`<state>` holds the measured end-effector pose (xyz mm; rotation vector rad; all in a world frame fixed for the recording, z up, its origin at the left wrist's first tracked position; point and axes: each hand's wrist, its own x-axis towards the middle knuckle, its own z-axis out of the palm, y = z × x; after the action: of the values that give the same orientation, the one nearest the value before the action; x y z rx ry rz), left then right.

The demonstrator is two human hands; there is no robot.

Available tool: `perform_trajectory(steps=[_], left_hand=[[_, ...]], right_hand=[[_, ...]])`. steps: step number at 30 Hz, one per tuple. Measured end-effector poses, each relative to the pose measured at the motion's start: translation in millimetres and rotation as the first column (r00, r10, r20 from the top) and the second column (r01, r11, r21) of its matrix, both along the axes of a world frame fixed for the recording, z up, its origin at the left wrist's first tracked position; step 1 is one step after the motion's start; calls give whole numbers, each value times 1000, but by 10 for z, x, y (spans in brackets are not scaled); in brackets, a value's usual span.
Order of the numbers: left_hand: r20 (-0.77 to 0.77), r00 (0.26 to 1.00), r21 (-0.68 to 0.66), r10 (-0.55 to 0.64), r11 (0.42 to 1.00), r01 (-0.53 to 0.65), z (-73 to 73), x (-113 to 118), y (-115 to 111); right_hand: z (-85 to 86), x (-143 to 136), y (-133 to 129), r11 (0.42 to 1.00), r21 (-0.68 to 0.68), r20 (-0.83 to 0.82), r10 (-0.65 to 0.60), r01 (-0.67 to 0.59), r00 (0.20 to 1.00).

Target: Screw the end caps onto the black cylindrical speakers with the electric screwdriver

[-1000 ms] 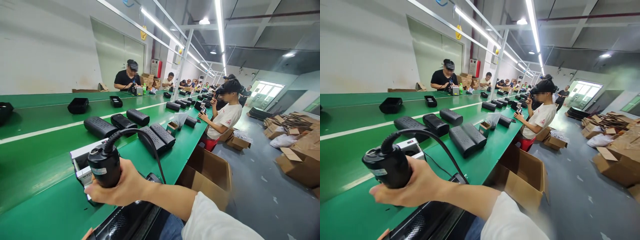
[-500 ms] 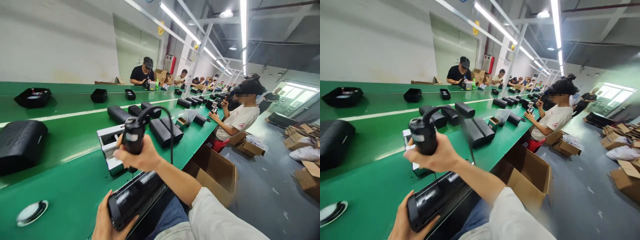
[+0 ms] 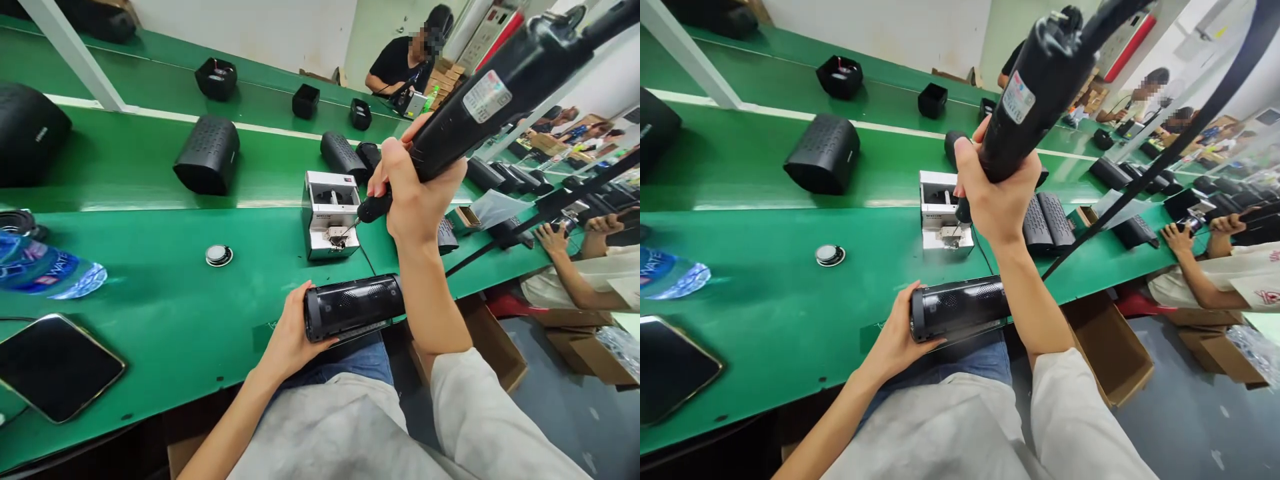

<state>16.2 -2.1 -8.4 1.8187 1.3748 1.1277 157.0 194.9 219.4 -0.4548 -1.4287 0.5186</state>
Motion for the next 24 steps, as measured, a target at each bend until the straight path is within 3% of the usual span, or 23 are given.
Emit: perform_trajectory(steps=[3, 10, 18, 24], left_hand=[[16, 1000, -13, -8, 1000, 8, 9, -8, -5], [22, 999, -23, -26, 999, 27, 42, -14, -3], [12, 999, -9, -32, 999, 32, 41, -12, -1], [9, 999, -19, -35, 999, 35, 80, -15, -3]], right_hand=[[-78, -32, 99, 998, 48, 12, -32, 31, 999], [-258, -75, 194, 998, -42, 108, -42, 47, 993], [-110, -50, 54, 998, -42, 65, -42, 45, 997], [-103, -29, 57, 979, -197, 139, -24, 51, 990]])
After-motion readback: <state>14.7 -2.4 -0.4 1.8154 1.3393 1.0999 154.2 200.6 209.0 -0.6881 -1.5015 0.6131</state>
